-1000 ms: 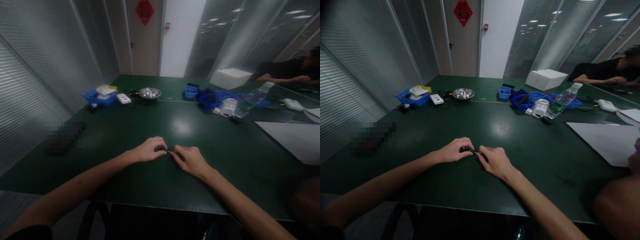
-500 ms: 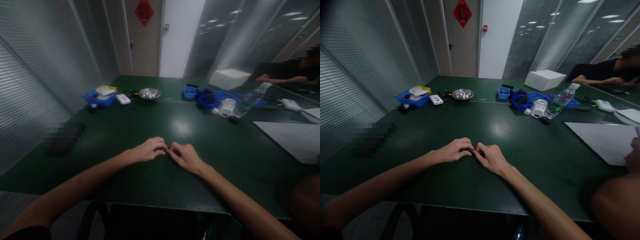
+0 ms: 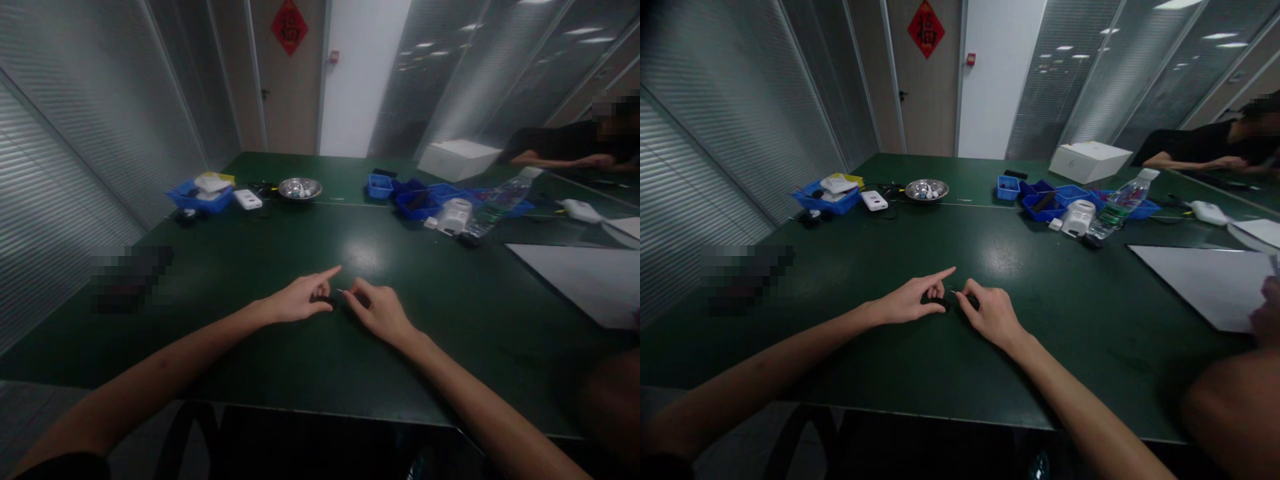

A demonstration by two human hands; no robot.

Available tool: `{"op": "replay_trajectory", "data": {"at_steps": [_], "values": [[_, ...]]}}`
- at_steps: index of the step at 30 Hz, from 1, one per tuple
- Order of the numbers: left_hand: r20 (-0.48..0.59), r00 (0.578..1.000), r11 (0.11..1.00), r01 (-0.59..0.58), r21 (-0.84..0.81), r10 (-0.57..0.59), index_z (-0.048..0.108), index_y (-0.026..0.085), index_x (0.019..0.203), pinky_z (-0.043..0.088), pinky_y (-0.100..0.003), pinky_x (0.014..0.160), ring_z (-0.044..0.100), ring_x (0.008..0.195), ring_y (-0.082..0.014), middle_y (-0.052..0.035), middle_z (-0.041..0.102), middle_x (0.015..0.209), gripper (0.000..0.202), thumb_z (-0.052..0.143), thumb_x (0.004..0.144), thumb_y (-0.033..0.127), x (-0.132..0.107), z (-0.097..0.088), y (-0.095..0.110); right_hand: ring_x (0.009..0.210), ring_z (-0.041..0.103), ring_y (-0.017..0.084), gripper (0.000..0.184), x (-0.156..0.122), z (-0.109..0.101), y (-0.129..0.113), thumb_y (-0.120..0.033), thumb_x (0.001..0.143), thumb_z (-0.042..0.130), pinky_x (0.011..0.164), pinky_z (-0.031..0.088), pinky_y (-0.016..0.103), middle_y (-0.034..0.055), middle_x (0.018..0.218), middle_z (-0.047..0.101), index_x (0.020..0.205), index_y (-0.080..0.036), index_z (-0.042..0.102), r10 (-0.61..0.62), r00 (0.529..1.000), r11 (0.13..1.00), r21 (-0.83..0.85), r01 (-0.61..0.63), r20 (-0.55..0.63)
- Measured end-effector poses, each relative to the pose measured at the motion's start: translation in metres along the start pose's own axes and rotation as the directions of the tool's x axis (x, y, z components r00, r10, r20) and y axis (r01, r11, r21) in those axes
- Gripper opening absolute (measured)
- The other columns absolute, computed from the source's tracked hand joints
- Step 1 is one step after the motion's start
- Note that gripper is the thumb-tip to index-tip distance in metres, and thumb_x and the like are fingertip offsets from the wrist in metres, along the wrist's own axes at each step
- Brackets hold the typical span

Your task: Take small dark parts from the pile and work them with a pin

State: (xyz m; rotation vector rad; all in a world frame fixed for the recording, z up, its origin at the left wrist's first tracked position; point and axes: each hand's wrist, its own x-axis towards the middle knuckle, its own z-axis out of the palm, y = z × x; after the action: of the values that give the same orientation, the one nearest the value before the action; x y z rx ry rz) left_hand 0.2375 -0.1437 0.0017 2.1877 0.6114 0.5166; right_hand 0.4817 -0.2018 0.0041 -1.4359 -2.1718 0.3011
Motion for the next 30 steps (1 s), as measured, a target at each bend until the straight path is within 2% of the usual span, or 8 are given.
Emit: {"op": "replay_trajectory", "data": {"at_steps": [3,6,9,13,17,21,24,30], "values": [[-0.016,0.999,0.998,0.041,-0.044,-0.041,0.020,0.028,0.163,0.049,-0.034,0.082,0.060,0.090,-0.0174,-0.0032,0.063,0.104,0.089,0.073,0.092,0.027,0.000,0.000,-0.001,0.051,0.058,0.015,0.032,-0.003,-0.002,0.009,-0.047,0.102,0.049,0.054,0.035,0.026,-0.0004,0.065,0.066,0.088,-0.022,0.063,0.032,0.999,0.998,-0.059,-0.034,-0.022],[-0.034,0.999,0.999,-0.007,0.045,0.008,0.060,0.021,0.135,0.048,-0.034,0.083,0.060,0.092,-0.0188,-0.0049,0.064,0.102,0.046,0.072,0.092,0.033,0.000,-0.002,-0.001,0.053,0.060,0.016,0.033,-0.005,-0.007,0.017,-0.049,0.102,0.049,0.055,0.037,0.027,0.0010,0.068,0.069,0.090,-0.023,0.065,0.074,0.995,0.996,-0.049,-0.077,-0.069],[-0.048,0.996,0.984,-0.061,0.170,0.070,0.070,0.018,0.102,0.046,-0.036,0.089,0.059,0.100,-0.0216,-0.0063,0.064,0.101,0.020,0.069,0.095,0.036,-0.001,-0.004,0.002,0.053,0.060,0.017,0.033,-0.004,-0.010,0.022,-0.050,0.101,0.050,0.055,0.038,0.027,0.0009,0.067,0.068,0.088,-0.023,0.064,0.133,0.981,0.991,-0.005,-0.135,-0.140],[-0.021,0.994,0.965,-0.095,0.243,0.103,0.067,0.020,0.110,0.044,-0.039,0.098,0.056,0.115,-0.0240,-0.0086,0.065,0.117,0.020,0.064,0.098,0.036,-0.002,-0.004,0.012,0.056,0.062,0.017,0.034,-0.002,-0.011,0.023,-0.050,0.100,0.052,0.058,0.041,0.028,0.0013,0.068,0.068,0.084,-0.022,0.062,0.191,0.956,0.981,0.071,-0.180,-0.223],[0.074,0.986,0.933,-0.162,0.320,0.146,0.064,0.021,0.114,0.034,-0.045,0.112,0.044,0.140,-0.0262,-0.0096,0.057,0.144,0.018,0.056,0.103,0.033,0.003,0.001,0.022,0.059,0.063,0.018,0.033,0.000,-0.011,0.022,-0.050,0.100,0.053,0.059,0.043,0.029,0.0018,0.069,0.068,0.084,-0.022,0.063,0.208,0.955,0.977,0.090,-0.192,-0.212],[0.111,0.985,0.904,-0.167,0.394,0.133,0.061,0.022,0.125,0.028,-0.048,0.117,0.038,0.147,-0.0261,-0.0104,0.053,0.150,0.025,0.051,0.105,0.033,0.010,-0.004,0.015,0.060,0.065,0.019,0.032,-0.001,-0.013,0.021,-0.049,0.099,0.053,0.061,0.044,0.029,0.0024,0.072,0.070,0.085,-0.022,0.063,0.215,0.959,0.975,0.105,-0.198,-0.188],[0.043,0.996,0.883,-0.094,0.460,0.084,0.059,0.020,0.130,0.026,-0.049,0.118,0.040,0.145,-0.0256,-0.0105,0.055,0.148,0.030,0.049,0.105,0.035,0.004,-0.032,-0.012,0.059,0.064,0.018,0.032,-0.001,-0.014,0.020,-0.049,0.100,0.053,0.060,0.043,0.029,0.0023,0.072,0.070,0.086,-0.022,0.063,0.226,0.960,0.971,0.115,-0.209,-0.164],[-0.241,0.964,0.796,0.231,0.560,-0.110,0.063,0.020,0.121,0.030,-0.048,0.115,0.046,0.139,-0.0277,-0.0113,0.059,0.144,0.033,0.049,0.102,0.044,-0.053,-0.135,-0.098,0.056,0.060,0.017,0.033,0.000,-0.012,0.021,-0.051,0.099,0.054,0.057,0.039,0.028,0.0007,0.069,0.068,0.087,-0.022,0.064,0.240,0.961,0.969,0.097,-0.228,-0.138]]}}
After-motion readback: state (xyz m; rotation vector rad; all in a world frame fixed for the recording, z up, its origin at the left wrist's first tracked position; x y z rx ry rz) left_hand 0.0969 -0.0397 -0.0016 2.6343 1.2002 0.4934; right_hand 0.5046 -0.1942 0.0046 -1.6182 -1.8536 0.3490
